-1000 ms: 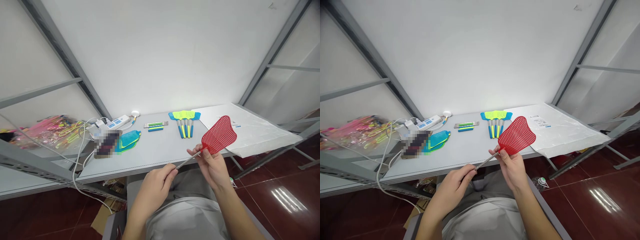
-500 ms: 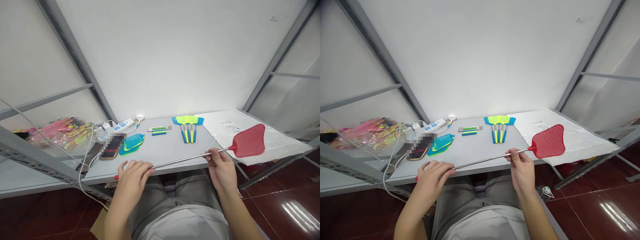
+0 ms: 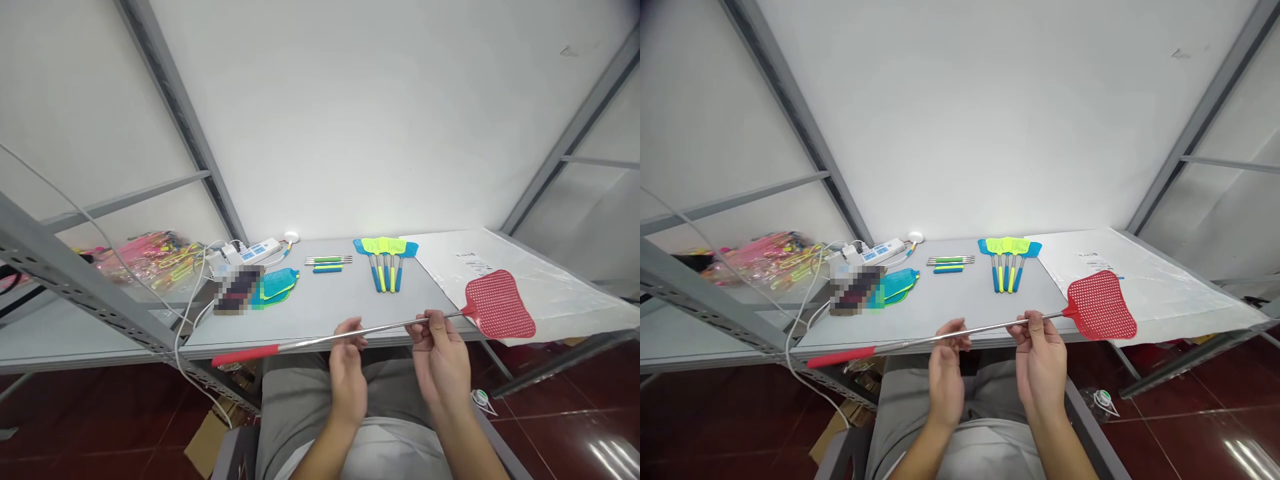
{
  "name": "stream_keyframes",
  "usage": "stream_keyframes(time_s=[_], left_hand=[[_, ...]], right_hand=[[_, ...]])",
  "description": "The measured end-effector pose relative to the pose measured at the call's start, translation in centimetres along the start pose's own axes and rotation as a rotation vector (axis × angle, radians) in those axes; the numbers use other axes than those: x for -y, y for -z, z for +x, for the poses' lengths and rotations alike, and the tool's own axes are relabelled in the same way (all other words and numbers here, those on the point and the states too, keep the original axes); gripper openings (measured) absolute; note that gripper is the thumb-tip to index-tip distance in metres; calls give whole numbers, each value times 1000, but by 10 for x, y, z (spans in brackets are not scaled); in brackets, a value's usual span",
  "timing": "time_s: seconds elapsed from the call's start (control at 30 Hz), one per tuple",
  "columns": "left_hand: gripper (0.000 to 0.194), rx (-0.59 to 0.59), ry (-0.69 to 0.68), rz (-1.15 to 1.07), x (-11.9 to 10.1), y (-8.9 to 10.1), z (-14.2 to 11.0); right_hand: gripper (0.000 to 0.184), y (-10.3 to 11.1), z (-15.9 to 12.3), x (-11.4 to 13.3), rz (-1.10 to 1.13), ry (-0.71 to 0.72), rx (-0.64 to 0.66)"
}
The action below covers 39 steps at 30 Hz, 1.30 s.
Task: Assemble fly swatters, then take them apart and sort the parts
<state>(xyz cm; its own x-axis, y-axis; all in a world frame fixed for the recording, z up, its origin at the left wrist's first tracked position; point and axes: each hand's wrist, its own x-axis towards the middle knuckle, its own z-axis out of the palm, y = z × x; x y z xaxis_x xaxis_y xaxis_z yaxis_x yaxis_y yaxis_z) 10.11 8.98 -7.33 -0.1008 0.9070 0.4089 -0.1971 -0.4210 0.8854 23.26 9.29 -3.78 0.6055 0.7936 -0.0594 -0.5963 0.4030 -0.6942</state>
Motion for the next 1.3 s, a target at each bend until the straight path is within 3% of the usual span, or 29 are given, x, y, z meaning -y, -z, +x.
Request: stream_keyframes(time_s=[0.1,0.3,0.43,0.63,0.7,0.87,1.0,1.17,1.3], left_hand=[[36,-70,25,-55,-13,10,14],[36,-7,-100,-68,-28,30,26],[35,-15,15,-174,-30,29,25],[30,-184,235,-406,-42,32,36],[27,-161,265,-448,-43,28,35],[30,-75,350,-480,-39,7,19],[34,-126,341,-459,-38,1,14],[34,-216,278,-474,-50,22,23],[29,-384,191,-526,-64,53,42]], right_hand=[[22,-2,-7,-5,-30,-38,46],[24,-3,-10,2,-61,-66,82],[24,4,2,17,-41,-17,59],[24,17,29,30,-17,86,-9],[25,15,24,25,-57,71,43],[19,0,-10,-1,-196,-94,343],[20,-1,-20,-6,-262,-51,369],[20,8,-8,17,-336,39,377],[23,15,9,39,-254,131,207]])
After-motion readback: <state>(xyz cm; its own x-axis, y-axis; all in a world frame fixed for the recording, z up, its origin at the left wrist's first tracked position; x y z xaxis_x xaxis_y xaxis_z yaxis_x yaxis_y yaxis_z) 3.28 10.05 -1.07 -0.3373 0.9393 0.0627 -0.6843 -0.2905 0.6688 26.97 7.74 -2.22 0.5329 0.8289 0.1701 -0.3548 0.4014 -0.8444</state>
